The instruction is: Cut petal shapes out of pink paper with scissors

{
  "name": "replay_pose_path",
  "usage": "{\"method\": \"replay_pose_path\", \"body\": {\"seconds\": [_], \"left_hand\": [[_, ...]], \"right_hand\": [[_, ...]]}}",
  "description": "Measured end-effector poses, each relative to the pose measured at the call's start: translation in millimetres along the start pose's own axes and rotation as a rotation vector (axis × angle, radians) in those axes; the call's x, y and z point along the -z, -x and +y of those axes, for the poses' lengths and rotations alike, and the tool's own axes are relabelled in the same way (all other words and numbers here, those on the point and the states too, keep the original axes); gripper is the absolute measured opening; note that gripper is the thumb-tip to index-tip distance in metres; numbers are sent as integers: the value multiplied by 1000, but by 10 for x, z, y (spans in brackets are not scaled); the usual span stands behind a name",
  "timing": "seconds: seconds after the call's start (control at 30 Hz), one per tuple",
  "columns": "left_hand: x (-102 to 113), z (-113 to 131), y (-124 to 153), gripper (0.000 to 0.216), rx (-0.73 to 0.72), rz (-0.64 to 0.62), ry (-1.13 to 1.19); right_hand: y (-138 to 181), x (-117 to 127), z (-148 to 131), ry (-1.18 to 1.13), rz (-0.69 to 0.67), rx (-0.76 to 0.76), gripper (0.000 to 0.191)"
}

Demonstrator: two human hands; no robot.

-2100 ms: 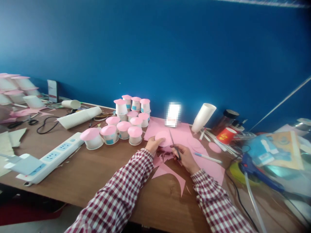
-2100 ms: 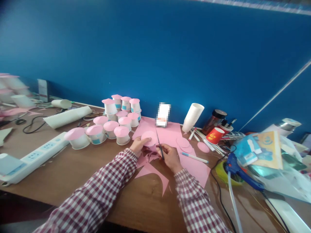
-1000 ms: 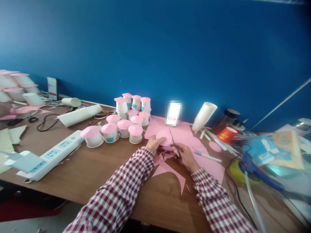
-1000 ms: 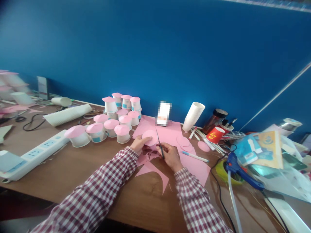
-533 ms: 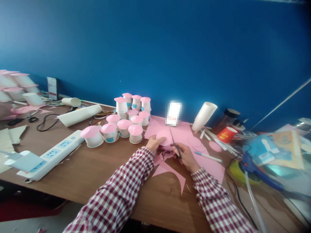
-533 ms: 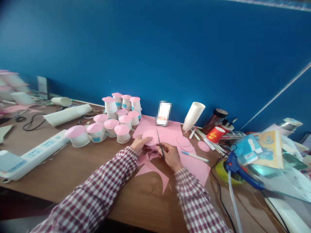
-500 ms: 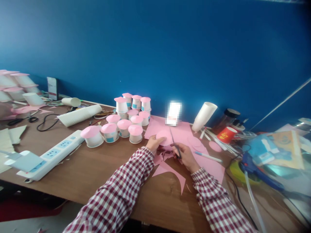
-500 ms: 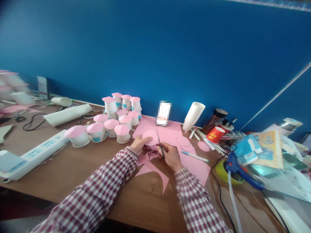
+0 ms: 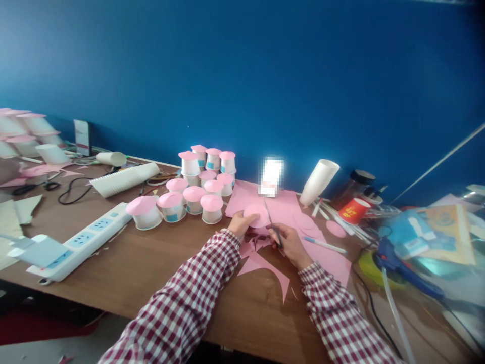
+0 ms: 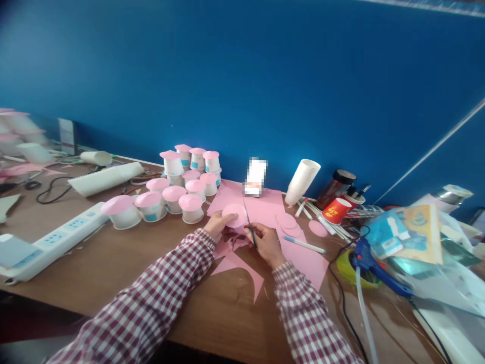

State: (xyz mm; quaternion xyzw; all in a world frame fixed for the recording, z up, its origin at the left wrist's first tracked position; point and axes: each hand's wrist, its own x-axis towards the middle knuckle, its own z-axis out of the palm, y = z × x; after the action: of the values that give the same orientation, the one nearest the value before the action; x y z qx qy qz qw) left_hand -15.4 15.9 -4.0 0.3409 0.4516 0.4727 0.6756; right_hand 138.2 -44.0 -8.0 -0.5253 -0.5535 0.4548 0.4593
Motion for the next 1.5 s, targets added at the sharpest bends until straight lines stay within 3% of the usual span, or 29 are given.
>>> {"method": "replay_pose_path", "body": {"seconds": [0.77, 1.5], "left_hand": [[-14, 0, 17, 35, -82, -45, 120], [-25, -71, -17, 38, -134, 45, 120]], "right_hand": [[-12, -1, 55, 26, -20, 0, 35], [17, -26, -20, -24, -47, -18, 35]]}}
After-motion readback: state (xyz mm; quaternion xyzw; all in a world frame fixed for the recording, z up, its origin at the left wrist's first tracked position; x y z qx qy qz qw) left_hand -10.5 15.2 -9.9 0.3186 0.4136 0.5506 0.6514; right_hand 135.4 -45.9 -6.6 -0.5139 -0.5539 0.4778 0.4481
